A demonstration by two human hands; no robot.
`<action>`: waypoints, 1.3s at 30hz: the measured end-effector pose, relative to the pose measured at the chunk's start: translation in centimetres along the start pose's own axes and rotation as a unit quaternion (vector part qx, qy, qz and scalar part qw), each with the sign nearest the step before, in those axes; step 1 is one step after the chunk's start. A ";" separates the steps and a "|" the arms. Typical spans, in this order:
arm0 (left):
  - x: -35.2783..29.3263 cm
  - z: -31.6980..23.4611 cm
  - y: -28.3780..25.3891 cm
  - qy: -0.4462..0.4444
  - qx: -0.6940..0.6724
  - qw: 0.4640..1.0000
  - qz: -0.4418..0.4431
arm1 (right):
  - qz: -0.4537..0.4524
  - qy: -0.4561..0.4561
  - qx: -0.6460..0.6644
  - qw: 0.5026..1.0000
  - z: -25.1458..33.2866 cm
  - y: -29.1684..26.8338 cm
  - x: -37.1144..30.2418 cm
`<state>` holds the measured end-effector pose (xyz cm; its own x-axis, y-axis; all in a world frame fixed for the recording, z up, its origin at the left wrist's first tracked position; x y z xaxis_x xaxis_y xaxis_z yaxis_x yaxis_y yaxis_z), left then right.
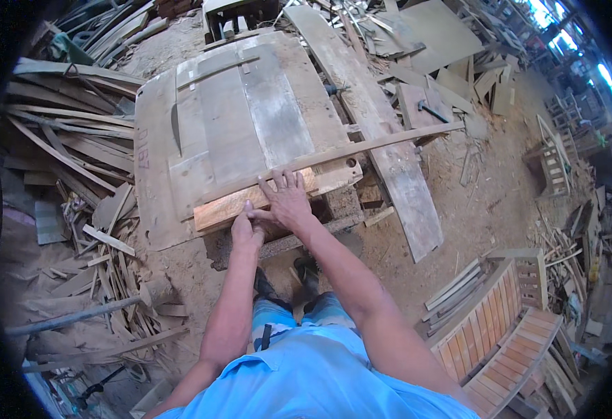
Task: The person cuts a piece of wood using a circular table saw.
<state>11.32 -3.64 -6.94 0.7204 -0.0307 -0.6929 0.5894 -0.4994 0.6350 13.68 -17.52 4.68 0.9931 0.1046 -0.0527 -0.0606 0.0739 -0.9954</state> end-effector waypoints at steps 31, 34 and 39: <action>1.9 -8.8 14.1 0.489 0.802 0.291 0.181 | -0.103 -0.119 -0.050 0.986 -3.1 -0.6 10.0; 3.4 -9.7 15.3 0.491 0.800 0.296 0.179 | -0.091 -0.112 -0.051 0.988 -3.1 -0.5 12.2; 4.9 -10.2 16.0 0.503 0.791 0.302 0.177 | -0.104 -0.085 -0.059 0.989 -3.5 -0.3 13.2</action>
<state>27.99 -2.98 3.34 0.8512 -0.4435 0.2808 0.0717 -0.4317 -0.8992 27.18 -19.64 4.03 0.9510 0.2657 0.1581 0.1652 -0.0045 -0.9863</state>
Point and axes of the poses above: each hand's wrist, its own x-axis towards the middle knuckle, its own y-axis out of the palm, z = x × y, the point moved 8 cm from there along x, towards the middle knuckle, and after that the axes turned 10 degrees about -x, right-handed, at the moved point
